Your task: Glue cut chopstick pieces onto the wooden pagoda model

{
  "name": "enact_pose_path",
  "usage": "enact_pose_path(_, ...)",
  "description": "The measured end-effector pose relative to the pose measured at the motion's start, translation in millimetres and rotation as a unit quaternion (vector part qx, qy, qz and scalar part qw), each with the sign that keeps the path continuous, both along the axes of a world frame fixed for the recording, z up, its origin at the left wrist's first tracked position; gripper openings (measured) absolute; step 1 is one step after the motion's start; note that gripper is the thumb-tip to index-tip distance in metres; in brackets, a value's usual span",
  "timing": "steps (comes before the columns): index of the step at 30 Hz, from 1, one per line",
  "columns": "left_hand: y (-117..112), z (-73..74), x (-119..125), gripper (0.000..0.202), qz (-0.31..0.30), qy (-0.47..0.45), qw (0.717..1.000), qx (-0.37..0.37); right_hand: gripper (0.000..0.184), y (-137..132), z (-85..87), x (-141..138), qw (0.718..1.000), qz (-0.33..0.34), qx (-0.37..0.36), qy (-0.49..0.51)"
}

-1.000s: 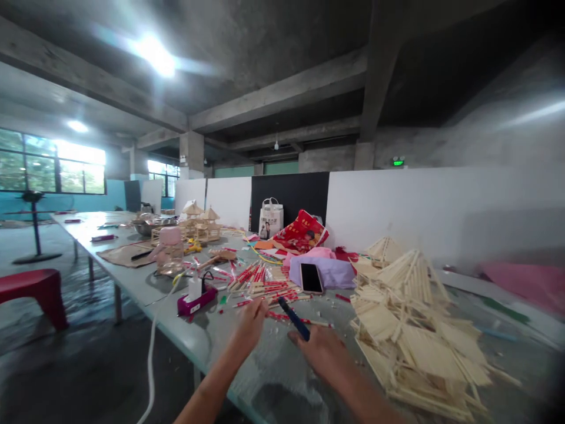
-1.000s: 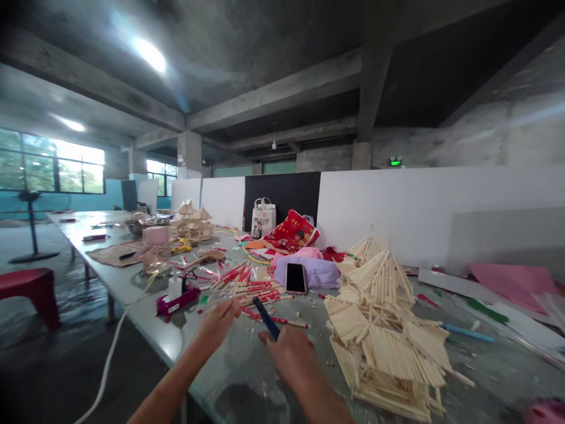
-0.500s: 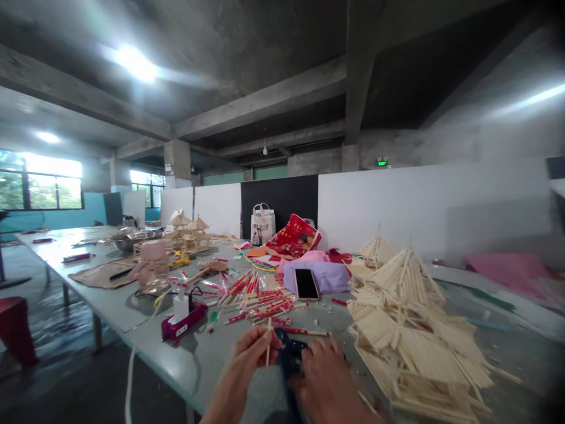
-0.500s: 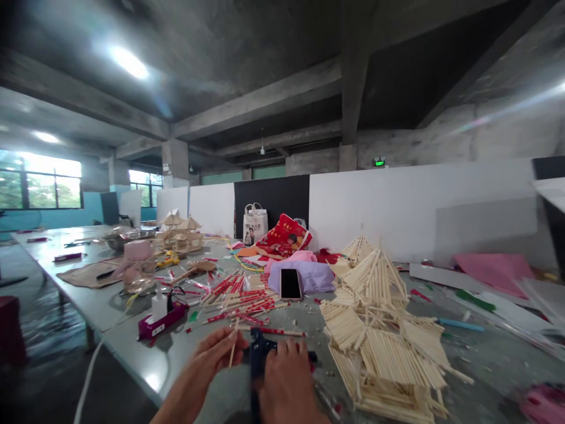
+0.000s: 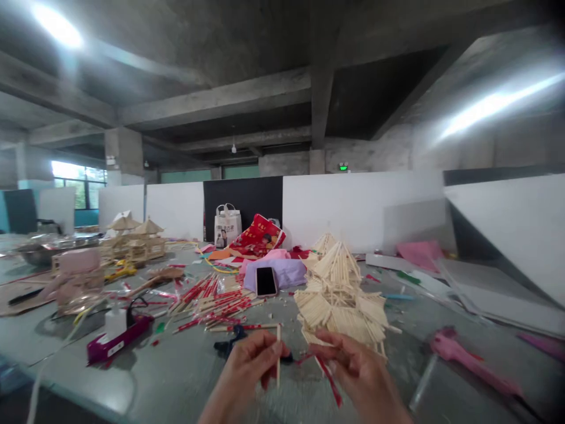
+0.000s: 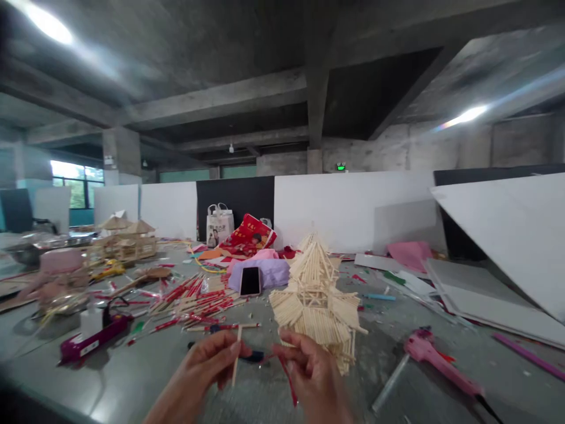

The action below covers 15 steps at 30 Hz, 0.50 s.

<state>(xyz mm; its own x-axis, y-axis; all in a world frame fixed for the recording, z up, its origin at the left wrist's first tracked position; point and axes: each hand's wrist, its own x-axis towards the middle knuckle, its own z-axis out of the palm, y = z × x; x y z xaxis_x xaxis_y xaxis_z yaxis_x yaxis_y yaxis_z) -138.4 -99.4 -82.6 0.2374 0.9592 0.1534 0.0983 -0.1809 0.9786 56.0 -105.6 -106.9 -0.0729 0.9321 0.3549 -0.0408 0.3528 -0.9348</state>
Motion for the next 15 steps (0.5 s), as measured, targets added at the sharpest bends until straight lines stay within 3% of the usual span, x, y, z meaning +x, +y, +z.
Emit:
enact_pose_path(4,-9.8,-8.1,24.6,0.032,-0.037,0.171,0.983,0.048,0.028,-13.0,-7.8,1.1,0.999,0.008,0.027,-0.015)
enact_pose_path(7,-10.4,-13.2,30.0,0.019,-0.032,0.235,0.968,0.085,0.028,-20.8,-7.3,6.7,0.999,-0.006,0.032,-0.013)
enact_pose_path(11,-0.6,-13.3,20.0,0.023,-0.024,0.193,0.980,0.050,0.030,-18.5,-8.0,17.7,0.999,-0.028,0.027,0.013)
enact_pose_path(15,1.9,-14.2,20.3,0.031,-0.066,0.093,0.993,0.004,0.031,-5.3,-13.2,-2.0,0.997,-0.038,0.032,0.051)
